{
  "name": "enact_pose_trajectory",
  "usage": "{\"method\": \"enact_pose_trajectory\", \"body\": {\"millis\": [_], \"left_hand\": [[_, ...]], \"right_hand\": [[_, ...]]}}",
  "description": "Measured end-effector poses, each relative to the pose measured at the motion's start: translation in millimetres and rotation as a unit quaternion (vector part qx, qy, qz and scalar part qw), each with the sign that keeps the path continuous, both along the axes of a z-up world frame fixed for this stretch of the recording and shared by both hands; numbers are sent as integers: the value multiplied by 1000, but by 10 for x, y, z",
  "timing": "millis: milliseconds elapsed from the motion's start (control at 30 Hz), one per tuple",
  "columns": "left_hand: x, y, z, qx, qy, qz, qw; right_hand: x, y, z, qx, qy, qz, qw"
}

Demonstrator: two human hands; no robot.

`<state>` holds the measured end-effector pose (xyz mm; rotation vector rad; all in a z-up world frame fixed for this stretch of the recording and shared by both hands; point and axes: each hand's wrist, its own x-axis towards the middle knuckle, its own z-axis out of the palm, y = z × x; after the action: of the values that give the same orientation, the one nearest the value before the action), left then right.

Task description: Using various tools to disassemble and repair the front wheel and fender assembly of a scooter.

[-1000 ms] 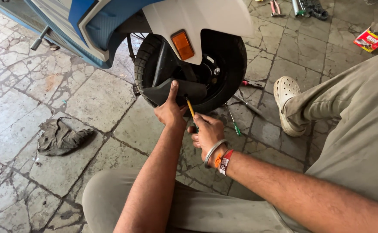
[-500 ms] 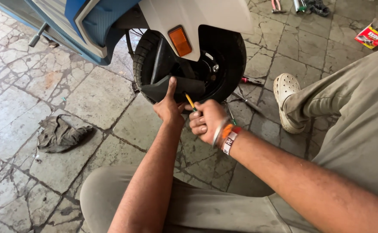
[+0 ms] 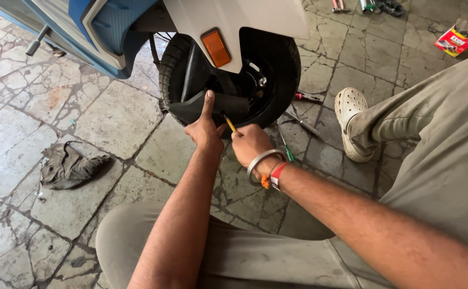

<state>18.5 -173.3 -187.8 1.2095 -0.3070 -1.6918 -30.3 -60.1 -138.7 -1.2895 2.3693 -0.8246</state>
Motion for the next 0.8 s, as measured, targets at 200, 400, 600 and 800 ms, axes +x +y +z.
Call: {"method": "enact_pose_trajectory", "body": {"millis": [200,400,600,800], "left_hand": [[12,3,0,0,-21,4,1000],[27,1,2,1,-20,-7,1000],[18,1,8,-12,-4,1,1000],[34,11,2,-3,-10,-2,1000]], "right_hand": [[22,132,10,-34,-170,-7,985],[42,164,-10,-44,-298,-49,952],[44,195,-171,-93,-247,-17,964],[85,210,-90,-51,-251,-48,966]]}}
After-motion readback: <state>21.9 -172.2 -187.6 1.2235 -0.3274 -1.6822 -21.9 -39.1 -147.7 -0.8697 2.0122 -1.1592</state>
